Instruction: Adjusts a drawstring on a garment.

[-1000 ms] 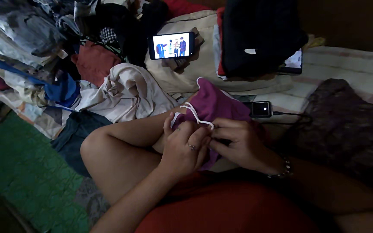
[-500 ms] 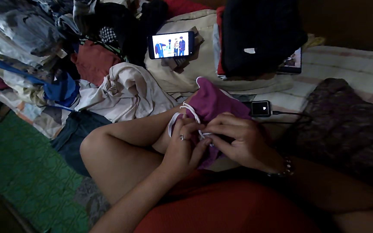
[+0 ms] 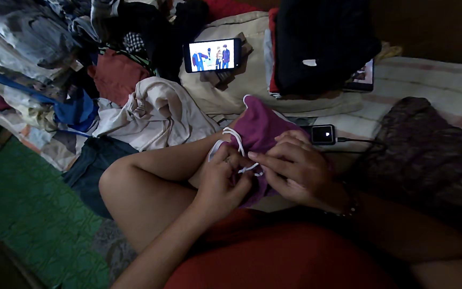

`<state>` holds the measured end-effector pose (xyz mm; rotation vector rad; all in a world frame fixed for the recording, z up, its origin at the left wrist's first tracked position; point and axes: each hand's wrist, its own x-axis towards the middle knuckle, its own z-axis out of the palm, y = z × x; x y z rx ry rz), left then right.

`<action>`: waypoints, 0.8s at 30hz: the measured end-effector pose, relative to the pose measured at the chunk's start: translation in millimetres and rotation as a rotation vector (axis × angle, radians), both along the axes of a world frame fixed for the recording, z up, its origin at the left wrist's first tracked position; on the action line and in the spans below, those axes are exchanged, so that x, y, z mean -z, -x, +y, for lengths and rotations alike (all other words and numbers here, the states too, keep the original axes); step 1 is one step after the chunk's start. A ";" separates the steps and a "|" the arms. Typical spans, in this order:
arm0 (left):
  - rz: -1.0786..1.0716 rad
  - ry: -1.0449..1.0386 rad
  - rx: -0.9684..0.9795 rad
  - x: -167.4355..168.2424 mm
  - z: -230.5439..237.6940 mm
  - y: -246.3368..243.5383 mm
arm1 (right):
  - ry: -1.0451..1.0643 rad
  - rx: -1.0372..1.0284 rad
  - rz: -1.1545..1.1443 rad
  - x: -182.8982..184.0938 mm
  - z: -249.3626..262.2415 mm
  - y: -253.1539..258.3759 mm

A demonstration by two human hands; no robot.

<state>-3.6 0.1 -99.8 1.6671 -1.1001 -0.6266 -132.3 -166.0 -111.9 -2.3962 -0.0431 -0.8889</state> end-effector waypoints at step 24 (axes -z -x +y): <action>0.877 0.137 0.082 3.9 -0.9 -3.6 | -0.125 -0.359 0.034 -8.3 -14.2 1.3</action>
